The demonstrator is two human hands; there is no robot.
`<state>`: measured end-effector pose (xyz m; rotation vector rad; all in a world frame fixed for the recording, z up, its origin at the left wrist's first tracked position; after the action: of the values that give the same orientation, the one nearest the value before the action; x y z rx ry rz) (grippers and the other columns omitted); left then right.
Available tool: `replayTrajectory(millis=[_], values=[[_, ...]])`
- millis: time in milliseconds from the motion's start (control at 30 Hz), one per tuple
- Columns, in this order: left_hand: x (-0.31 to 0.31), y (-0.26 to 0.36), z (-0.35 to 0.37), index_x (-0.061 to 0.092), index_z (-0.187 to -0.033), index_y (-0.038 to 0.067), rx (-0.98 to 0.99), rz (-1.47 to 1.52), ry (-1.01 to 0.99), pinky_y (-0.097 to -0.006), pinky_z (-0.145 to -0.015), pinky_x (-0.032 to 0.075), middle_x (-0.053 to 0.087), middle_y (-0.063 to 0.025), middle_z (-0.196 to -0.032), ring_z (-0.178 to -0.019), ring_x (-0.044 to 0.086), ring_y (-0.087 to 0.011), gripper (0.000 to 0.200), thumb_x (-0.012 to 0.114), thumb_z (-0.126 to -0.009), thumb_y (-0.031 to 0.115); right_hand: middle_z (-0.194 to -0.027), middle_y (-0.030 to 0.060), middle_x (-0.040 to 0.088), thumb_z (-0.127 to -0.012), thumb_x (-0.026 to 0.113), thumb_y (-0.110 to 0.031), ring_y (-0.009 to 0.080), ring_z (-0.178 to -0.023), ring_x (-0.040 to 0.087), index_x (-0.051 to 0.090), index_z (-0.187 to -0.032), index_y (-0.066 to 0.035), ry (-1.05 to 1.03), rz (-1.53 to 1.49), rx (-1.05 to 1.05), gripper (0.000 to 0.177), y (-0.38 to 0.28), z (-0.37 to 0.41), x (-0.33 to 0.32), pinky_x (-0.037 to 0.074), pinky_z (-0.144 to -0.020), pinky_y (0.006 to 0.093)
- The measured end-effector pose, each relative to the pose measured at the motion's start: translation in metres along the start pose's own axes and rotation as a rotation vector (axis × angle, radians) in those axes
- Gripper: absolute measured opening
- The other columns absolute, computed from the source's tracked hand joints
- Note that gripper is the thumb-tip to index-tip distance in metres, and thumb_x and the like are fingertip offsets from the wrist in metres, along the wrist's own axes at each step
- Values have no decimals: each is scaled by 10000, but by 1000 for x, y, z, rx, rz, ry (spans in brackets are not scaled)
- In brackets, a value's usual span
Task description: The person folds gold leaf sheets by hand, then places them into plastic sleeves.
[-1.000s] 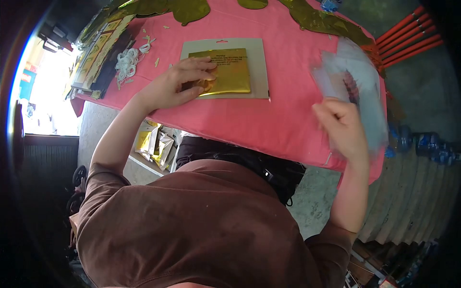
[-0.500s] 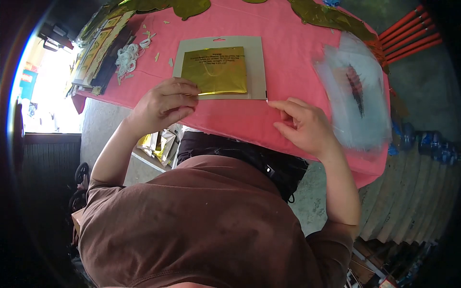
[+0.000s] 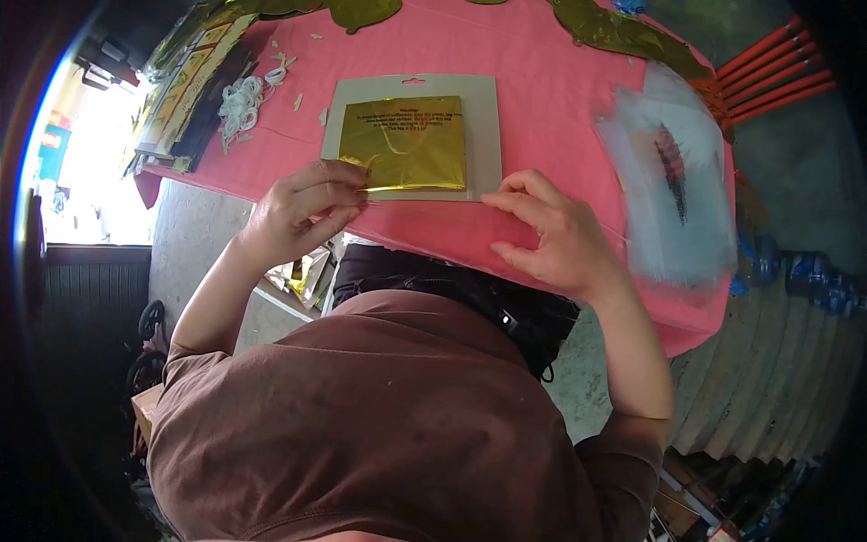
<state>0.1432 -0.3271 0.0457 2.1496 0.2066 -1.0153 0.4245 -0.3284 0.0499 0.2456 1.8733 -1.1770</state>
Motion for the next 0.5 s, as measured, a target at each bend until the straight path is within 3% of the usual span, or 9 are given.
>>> replayTrajectory(millis=[167, 233, 367, 433, 500], values=[[0, -2, -2, 612, -841, 3, -39, -12, 63, -353, -701, 516, 611, -123, -915, -863, 611, -278, 84, 660, -775, 24, -964, 35, 571, -754, 681, -4, 92, -803, 566, 631, -956, -6, 59, -82, 100, 208, 14, -13, 7, 442, -630, 236], [0, -5, -4, 606, -832, -9, -130, -14, 93, -353, -684, 514, 612, -127, -891, -831, 609, -286, 94, 664, -766, 26, -838, 20, 580, -804, 633, 16, 42, -678, 547, 605, -839, 24, 145, -202, 166, 46, 22, -19, 8, 405, -540, 204], [1, -7, -7, 606, -833, -4, -157, -42, 112, -351, -665, 511, 609, -127, -905, -802, 609, -289, 101, 664, -759, 34, -724, 5, 574, -827, 625, -25, 33, -539, 519, 597, -785, 14, 118, -267, 339, 64, 20, -32, 7, 382, -463, 194], [0, -6, -8, 613, -845, 12, -225, -67, 60, -349, -667, 511, 603, -128, -929, -789, 609, -292, 105, 660, -757, 43, -656, -4, 571, -837, 630, -72, 28, -420, 469, 600, -770, -12, 39, -290, 593, 95, 20, -35, 7, 337, -390, 181], [2, -7, -7, 618, -848, 18, -342, -4, 69, -353, -688, 510, 601, -130, -952, -811, 612, -286, 112, 667, -759, 65, -681, 9, 601, -841, 636, -99, 33, -464, 504, 610, -779, -17, 4, -256, 601, 106, 19, -40, 7, 356, -408, 183]])
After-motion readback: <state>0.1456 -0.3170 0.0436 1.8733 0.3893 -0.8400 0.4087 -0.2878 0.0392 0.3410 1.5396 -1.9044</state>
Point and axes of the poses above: each hand's wrist, its own z-axis away from the middle knuckle, its own x-axis out of the palm, y = z × x, the point moved 3 cm from there along -z, towards the middle knuckle
